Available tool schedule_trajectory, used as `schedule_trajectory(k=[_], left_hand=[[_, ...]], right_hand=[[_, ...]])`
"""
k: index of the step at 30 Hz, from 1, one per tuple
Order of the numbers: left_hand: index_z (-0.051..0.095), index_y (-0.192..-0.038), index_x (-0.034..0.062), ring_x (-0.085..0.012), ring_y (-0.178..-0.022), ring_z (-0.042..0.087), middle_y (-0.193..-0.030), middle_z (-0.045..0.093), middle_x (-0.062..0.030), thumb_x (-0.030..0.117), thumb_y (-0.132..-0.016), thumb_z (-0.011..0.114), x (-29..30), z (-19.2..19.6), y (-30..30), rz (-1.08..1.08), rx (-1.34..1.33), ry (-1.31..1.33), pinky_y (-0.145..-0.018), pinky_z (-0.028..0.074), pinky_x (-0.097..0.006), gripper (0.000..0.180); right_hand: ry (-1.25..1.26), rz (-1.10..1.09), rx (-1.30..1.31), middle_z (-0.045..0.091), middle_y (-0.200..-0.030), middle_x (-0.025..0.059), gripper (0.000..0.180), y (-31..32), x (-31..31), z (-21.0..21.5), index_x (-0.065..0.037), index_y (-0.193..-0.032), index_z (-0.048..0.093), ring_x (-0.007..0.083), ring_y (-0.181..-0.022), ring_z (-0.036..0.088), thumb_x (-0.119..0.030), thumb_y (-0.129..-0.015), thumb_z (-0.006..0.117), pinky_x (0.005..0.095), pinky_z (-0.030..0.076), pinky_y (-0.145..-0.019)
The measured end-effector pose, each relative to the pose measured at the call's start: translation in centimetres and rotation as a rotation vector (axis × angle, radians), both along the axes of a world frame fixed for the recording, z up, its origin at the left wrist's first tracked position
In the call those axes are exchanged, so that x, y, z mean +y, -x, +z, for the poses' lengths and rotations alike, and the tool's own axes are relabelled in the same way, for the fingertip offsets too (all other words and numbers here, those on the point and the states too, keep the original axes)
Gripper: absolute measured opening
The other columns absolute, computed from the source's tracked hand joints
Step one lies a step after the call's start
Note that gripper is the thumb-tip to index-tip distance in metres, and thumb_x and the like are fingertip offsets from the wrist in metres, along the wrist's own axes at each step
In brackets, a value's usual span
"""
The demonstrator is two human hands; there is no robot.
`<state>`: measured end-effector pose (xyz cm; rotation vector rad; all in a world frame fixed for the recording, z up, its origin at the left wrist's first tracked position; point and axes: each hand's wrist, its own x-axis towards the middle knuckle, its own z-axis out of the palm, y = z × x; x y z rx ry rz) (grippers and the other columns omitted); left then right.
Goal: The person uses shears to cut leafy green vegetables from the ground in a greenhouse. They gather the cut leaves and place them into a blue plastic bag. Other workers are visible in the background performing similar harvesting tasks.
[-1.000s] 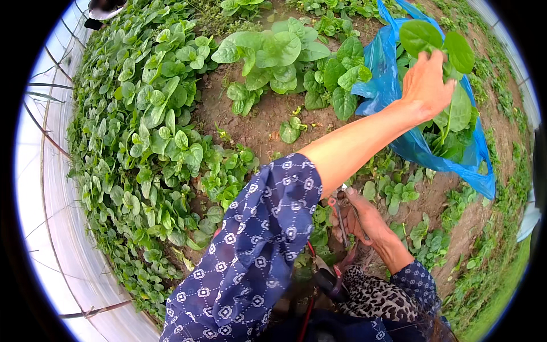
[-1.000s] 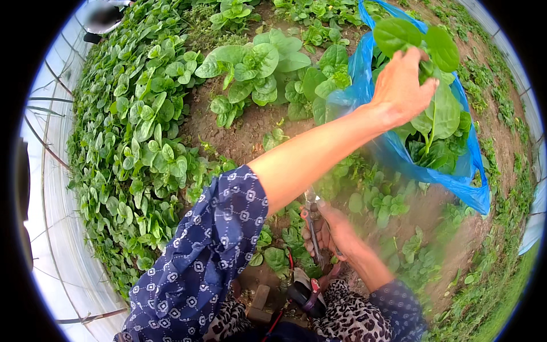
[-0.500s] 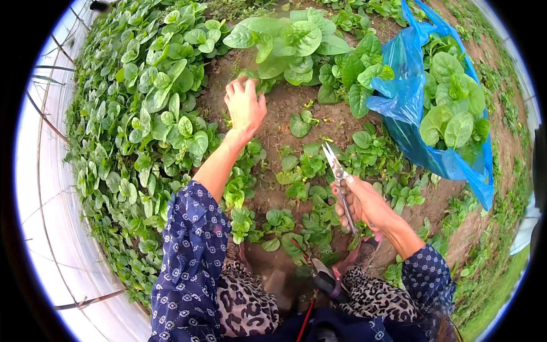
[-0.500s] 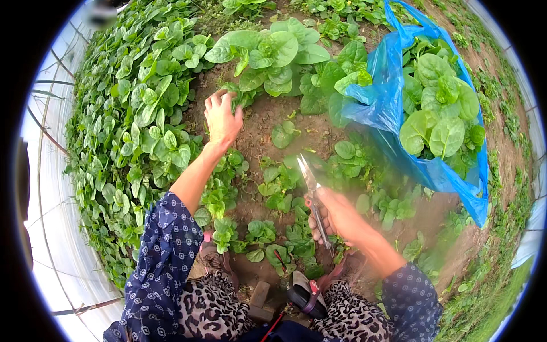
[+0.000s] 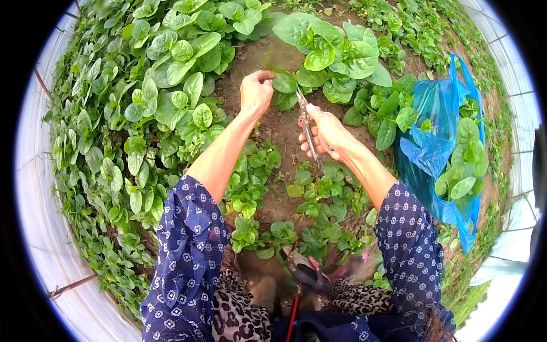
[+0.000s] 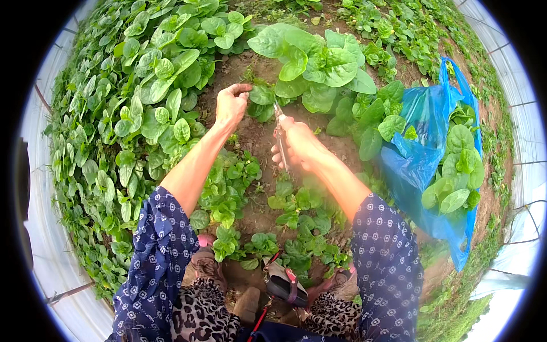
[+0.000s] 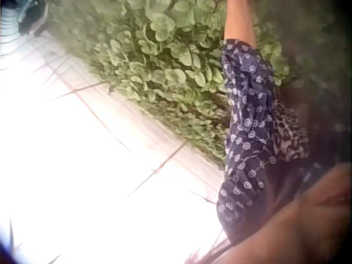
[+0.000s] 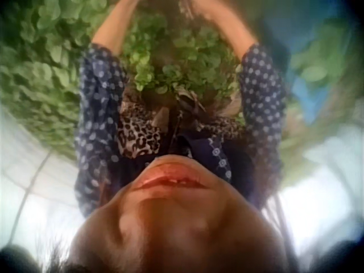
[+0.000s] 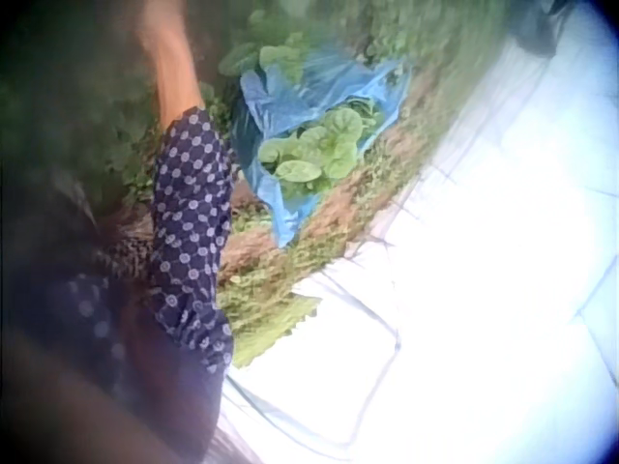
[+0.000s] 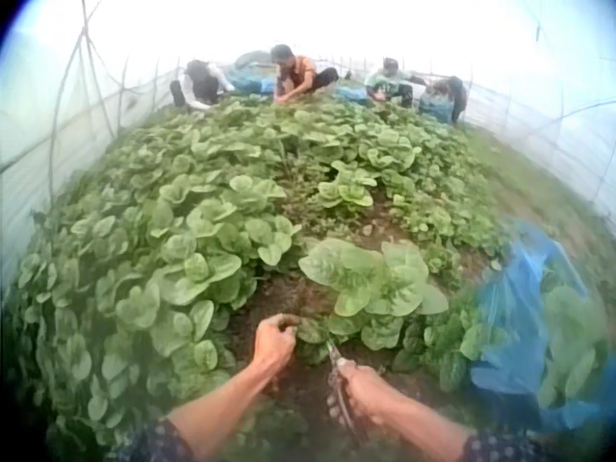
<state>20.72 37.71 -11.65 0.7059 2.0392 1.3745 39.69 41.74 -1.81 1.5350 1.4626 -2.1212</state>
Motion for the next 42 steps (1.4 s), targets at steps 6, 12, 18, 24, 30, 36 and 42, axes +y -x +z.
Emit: schedule_trajectory(k=[6,12,18,24,30,36,42], left_hand=[[0.071,-0.105,0.0011,-0.0194,-0.080,0.063,-0.096,0.067,-0.0118,0.008,-0.088,0.056,-0.5,0.1,-0.2,0.016,-0.040,0.007,-0.075,0.048,-0.031,0.024],[0.072,-0.102,-0.0006,-0.0101,-0.075,0.058,-0.098,0.065,-0.0036,0.004,-0.089,0.059,-2.4,-0.7,-2.2,0.031,0.153,-0.233,-0.068,0.047,-0.024,0.019],[0.072,-0.102,-0.0017,-0.0126,-0.086,0.061,-0.109,0.065,-0.0057,0.001,-0.089,0.058,-3.8,-0.6,-2.4,-0.002,0.077,-0.217,-0.075,0.048,-0.025,0.019],[0.072,-0.101,-0.0021,-0.0119,-0.085,0.061,-0.100,0.067,-0.0062,0.005,-0.089,0.062,-3.4,-0.5,-2.4,0.034,0.004,-0.201,-0.075,0.048,-0.025,0.017],[0.057,-0.067,0.0041,-0.0054,-0.056,0.038,-0.061,0.050,0.0057,0.022,-0.086,0.073,-3.2,-0.5,0.3,0.440,-0.311,-0.363,-0.052,0.034,-0.026,0.030],[0.062,-0.114,-0.0008,-0.0165,-0.086,0.062,-0.098,0.066,-0.0105,0.018,-0.082,0.076,-1.9,-0.8,0.1,0.105,-0.246,0.051,-0.076,0.050,-0.031,0.040],[0.055,-0.133,0.0059,-0.0260,-0.104,0.064,-0.116,0.066,-0.0186,0.026,-0.082,0.076,0.6,-0.2,-1.1,-0.129,-0.071,0.156,-0.090,0.050,-0.039,0.059]], right_hand=[[0.017,-0.080,0.010,0.060,-0.086,0.0142,0.052,1.4,0.9,-1.2,-0.001,-0.105,0.046,0.0242,-0.069,0.064,-0.051,-0.103,0.030,0.0398,0.055,-0.059],[-0.048,-0.041,-0.017,0.060,-0.086,0.0145,0.051,0.7,0.2,-1.6,-0.002,-0.107,0.046,0.0246,-0.066,0.065,-0.051,-0.102,0.031,0.0396,0.055,-0.056],[-0.051,-0.023,-0.038,0.059,-0.083,0.0128,0.048,0.0,-0.6,-1.9,-0.004,-0.109,0.044,0.0235,-0.058,0.063,-0.050,-0.102,0.034,0.0378,0.054,-0.051],[-0.156,0.028,-0.040,0.055,-0.076,0.0065,0.042,0.6,0.6,-1.7,-0.007,-0.106,0.045,0.0159,-0.053,0.056,-0.046,-0.103,0.033,0.0318,0.047,-0.048],[-0.192,0.071,-0.072,0.052,-0.068,0.0002,0.045,-1.1,0.9,-0.7,-0.009,-0.103,0.048,0.0104,-0.049,0.050,-0.052,-0.102,0.036,0.0257,0.043,-0.043],[-0.230,0.318,-0.168,0.059,-0.081,0.0114,0.054,-0.7,3.0,0.4,-0.003,-0.115,0.046,0.0167,-0.060,0.062,-0.053,-0.102,0.031,0.0297,0.052,-0.047],[-0.167,0.414,-0.228,0.061,-0.084,0.0125,0.057,0.9,4.2,1.4,0.002,-0.114,0.045,0.0192,-0.062,0.064,-0.051,-0.102,0.029,0.0313,0.053,-0.049]])
